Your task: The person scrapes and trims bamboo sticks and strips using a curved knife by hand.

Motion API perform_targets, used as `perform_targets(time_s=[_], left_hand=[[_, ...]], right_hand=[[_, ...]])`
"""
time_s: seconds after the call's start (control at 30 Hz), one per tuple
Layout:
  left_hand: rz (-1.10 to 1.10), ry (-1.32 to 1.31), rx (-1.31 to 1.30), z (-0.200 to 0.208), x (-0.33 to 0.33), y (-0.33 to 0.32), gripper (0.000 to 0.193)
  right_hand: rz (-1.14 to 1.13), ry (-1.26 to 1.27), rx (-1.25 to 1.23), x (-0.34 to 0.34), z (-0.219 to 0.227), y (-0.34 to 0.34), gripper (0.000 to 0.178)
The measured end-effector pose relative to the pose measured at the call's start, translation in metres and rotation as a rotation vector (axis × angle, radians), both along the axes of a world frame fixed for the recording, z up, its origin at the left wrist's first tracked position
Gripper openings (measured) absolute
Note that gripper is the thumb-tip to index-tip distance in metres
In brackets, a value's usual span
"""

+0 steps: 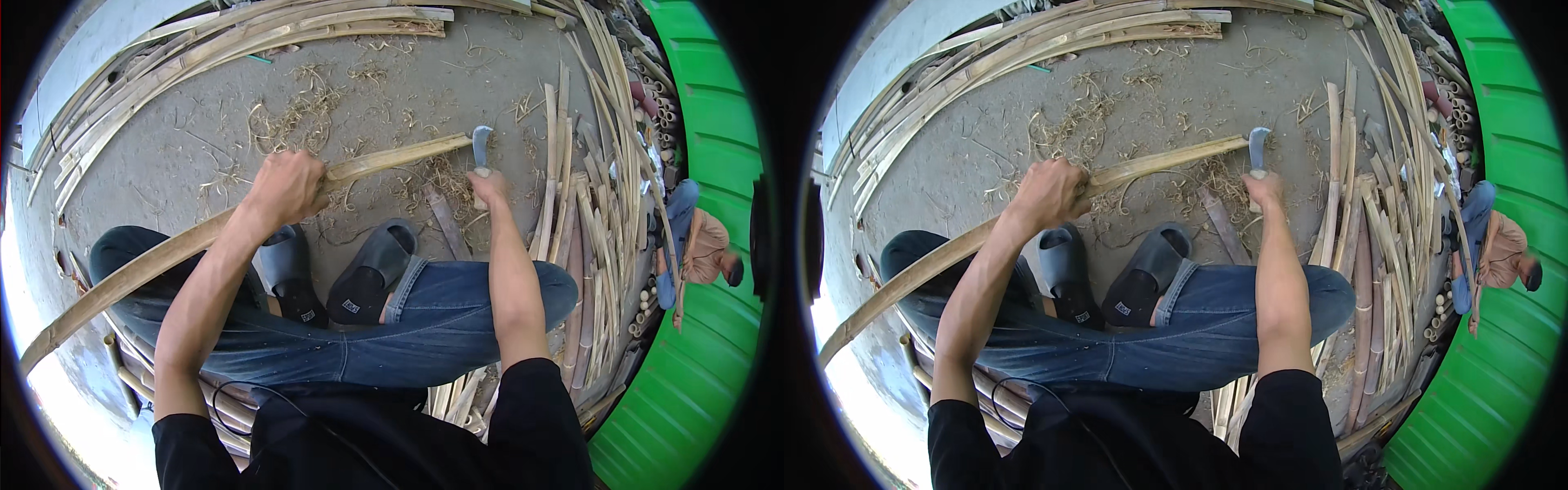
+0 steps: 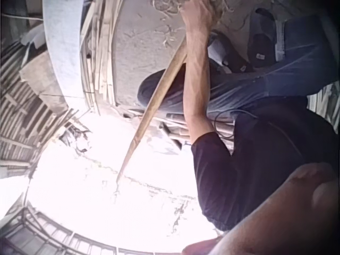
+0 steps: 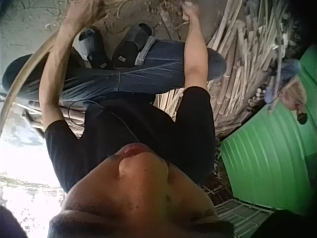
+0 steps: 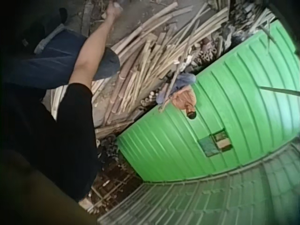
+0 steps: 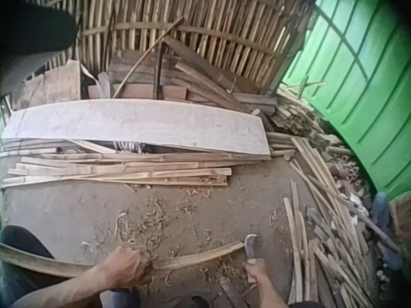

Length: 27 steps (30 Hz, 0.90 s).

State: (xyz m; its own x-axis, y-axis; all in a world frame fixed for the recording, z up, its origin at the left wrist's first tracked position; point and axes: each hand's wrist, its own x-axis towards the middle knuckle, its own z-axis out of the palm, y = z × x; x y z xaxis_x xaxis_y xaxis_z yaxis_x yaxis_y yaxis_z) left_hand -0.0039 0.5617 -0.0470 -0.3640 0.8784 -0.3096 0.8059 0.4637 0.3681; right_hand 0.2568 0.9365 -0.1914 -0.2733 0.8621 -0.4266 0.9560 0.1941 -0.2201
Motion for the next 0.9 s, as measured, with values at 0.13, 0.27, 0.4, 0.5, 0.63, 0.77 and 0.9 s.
perform_targets(time_s=[0.13,0.27,0.4,0.5,0.63,0.77,0.9], left_hand=[[0.006,0.003,-0.048,0.001,0.000,-0.002,0.027],[0.007,0.008,-0.067,0.009,0.002,-0.001,0.030],[-0.013,-0.006,-0.023,0.003,0.003,0.008,0.029],[0.005,-0.016,-0.050,0.002,-0.002,-0.002,0.029],[0.018,-0.049,-0.051,0.004,-0.004,-0.004,0.028],[0.026,-0.076,-0.065,0.005,-0.006,-0.001,0.027],[-0.023,-0.064,-0.023,0.003,-0.002,0.007,0.028]], right_hand=[[0.043,0.090,-0.117,-0.020,0.014,-0.028,0.050],[0.367,0.145,-0.074,-0.036,0.020,-0.038,0.046],[-0.046,-0.028,-0.148,-0.001,0.009,0.010,0.047],[0.117,0.054,-0.126,-0.029,0.025,-0.041,0.047],[0.367,0.257,-0.148,-0.070,0.052,-0.115,0.042],[0.520,0.349,-0.012,-0.075,0.049,-0.118,0.042],[-0.009,0.162,-0.017,-0.034,0.026,-0.053,0.036]])
